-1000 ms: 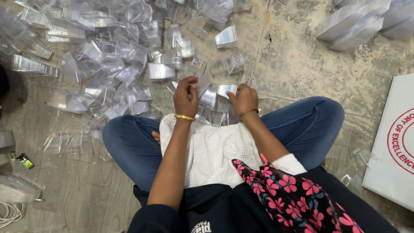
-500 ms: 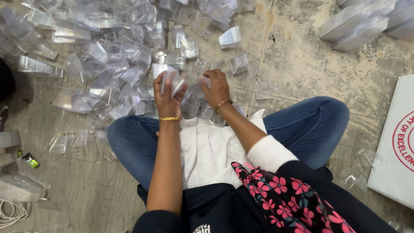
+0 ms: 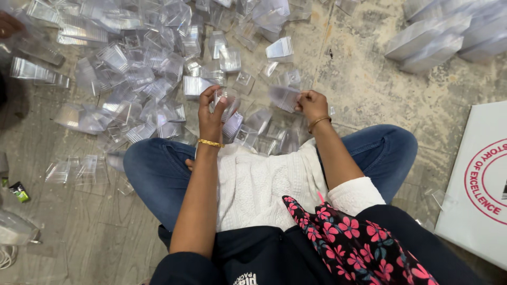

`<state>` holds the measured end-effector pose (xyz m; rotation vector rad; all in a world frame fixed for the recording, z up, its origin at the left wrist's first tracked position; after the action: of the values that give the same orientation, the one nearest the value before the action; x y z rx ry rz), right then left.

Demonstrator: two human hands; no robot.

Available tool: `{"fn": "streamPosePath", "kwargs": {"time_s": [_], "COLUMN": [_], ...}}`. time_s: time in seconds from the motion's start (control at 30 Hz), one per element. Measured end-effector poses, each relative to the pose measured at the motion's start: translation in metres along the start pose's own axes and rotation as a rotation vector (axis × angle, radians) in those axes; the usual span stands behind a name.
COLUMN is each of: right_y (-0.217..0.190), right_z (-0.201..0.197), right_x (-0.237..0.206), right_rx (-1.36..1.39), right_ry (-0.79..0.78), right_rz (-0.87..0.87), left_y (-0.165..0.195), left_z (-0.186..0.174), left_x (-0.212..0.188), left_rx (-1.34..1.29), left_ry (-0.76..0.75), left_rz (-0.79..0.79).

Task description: The person sits on the floor and stacks clear plastic cups, picking cups one at a time from a pile on the floor and nesting them into a stack on their lap, then setting completed stacks aside.

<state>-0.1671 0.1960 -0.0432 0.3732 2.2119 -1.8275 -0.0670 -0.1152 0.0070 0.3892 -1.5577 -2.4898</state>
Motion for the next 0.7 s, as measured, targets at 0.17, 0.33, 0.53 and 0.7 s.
{"fn": "streamPosePath", "kwargs": {"time_s": [0.17, 0.33, 0.53, 0.7], "right_y": [0.009, -0.008, -0.043, -0.053], "right_z": [-0.007, -0.022, 0.006, 0.066], "right_x": [-0.01, -0.018, -0.062, -0.066], "right_rx": [0.198, 0.253, -0.155, 0.011], "right_ry": [-0.079, -0.126, -0.409, -0.364], "right_rz": [0.062, 0.111, 0.247, -0.141], "left_y": [-0.017, -0.024, -0.008, 0.007], "left_z": [-0.005, -0.005, 0.042, 0.038], "left_x": [-0.001, -0.002, -0.025, -0.025], "left_rx": [0.134, 0.069, 0.356, 0.123], "left_ry": [-0.044, -0.068, -0.541, -0.404], "left_rz": [0.086, 0.025, -0.02, -0.041]}}
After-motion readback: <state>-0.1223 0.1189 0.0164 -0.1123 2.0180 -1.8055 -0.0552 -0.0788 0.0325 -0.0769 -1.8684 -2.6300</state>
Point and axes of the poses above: each hand's wrist, its own x-axis towards the middle knuckle, its own z-axis out of the palm, y = z × x, the point moved 5 cm from there along x, towards the middle knuckle, and after that the axes turned 1 degree about -y, right-handed, at the moved point
